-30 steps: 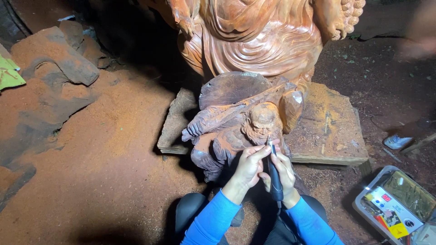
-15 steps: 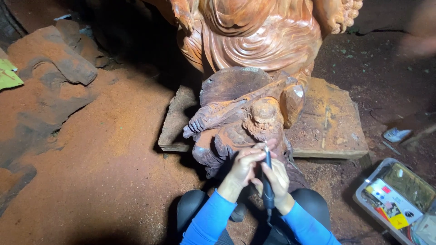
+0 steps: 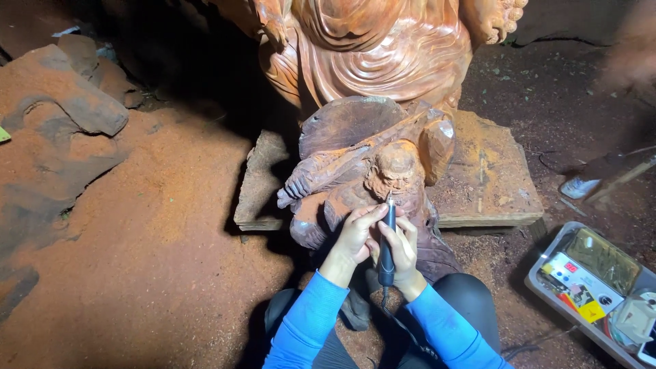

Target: Using a rotary tool to carve fine details into a wooden statue of a figure.

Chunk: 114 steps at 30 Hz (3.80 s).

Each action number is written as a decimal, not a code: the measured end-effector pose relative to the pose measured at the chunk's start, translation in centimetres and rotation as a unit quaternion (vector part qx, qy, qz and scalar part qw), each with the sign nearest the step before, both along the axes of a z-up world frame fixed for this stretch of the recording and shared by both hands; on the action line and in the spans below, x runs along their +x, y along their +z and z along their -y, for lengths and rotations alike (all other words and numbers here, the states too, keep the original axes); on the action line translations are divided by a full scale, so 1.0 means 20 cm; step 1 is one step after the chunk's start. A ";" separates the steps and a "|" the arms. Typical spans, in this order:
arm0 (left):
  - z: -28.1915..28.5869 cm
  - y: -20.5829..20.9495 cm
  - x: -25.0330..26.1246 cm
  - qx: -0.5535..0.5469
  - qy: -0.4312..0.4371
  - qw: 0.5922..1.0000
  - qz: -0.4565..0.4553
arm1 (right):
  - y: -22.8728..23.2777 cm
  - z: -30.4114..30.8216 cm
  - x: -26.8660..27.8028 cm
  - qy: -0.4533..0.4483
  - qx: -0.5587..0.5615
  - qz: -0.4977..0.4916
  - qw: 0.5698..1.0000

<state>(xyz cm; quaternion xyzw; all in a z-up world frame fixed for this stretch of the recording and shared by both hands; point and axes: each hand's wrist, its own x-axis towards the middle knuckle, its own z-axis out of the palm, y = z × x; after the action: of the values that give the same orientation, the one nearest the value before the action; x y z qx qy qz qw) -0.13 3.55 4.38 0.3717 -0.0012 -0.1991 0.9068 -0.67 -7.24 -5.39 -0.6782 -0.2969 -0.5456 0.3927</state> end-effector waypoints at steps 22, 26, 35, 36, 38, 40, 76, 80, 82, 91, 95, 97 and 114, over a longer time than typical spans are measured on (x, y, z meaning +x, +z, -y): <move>0.12 -0.28 -0.10 -0.094 -0.076 0.986 0.117 | 0.31 0.30 -0.26 0.109 -0.062 -0.097 0.987; 0.28 -0.11 -0.20 -0.143 -0.038 0.985 0.085 | 0.32 0.43 -0.17 0.103 -0.032 -0.071 0.992; 0.44 -0.07 -0.13 -0.096 0.088 0.989 0.066 | 0.31 0.48 -0.06 0.182 0.149 -0.162 0.958; 0.44 -0.04 -0.13 -0.050 0.111 0.988 0.094 | 0.29 0.48 -0.03 0.208 0.173 -0.188 0.944; 0.48 -0.06 -0.09 -0.037 0.136 0.986 0.092 | 0.22 0.48 0.11 0.262 0.224 -0.181 0.921; 0.51 -0.08 -0.06 -0.023 0.159 0.983 0.089 | 0.16 0.48 0.20 0.311 0.276 -0.173 0.893; 0.43 -0.09 0.00 -0.040 0.189 0.979 0.066 | 0.28 0.34 0.14 0.171 0.160 -0.080 0.969; 0.44 -0.08 -0.01 -0.030 0.189 0.979 0.068 | 0.29 0.35 0.14 0.175 0.157 -0.079 0.969; 0.43 -0.08 -0.02 -0.033 0.186 0.980 0.068 | 0.30 0.35 0.14 0.177 0.153 -0.076 0.969; 0.36 0.00 -0.13 -0.049 0.148 0.985 0.075 | 0.39 0.33 -0.01 0.166 0.126 -0.064 0.976; 0.28 0.22 -0.20 -0.088 0.136 0.986 0.051 | 0.33 0.25 0.00 0.114 0.080 -0.053 0.989; 0.24 0.29 -0.21 -0.103 0.122 0.987 0.034 | 0.34 0.22 0.00 0.105 0.078 -0.052 0.990; 0.17 0.23 -0.11 -0.106 0.060 0.992 -0.038 | 0.37 0.15 -0.01 0.012 0.028 -0.036 0.999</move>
<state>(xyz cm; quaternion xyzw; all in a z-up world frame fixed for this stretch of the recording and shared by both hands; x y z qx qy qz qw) -2.38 0.15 9.03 0.2652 0.0343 -0.1572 0.9507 -0.82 -10.28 2.01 -0.6825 -0.2756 -0.5240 0.4285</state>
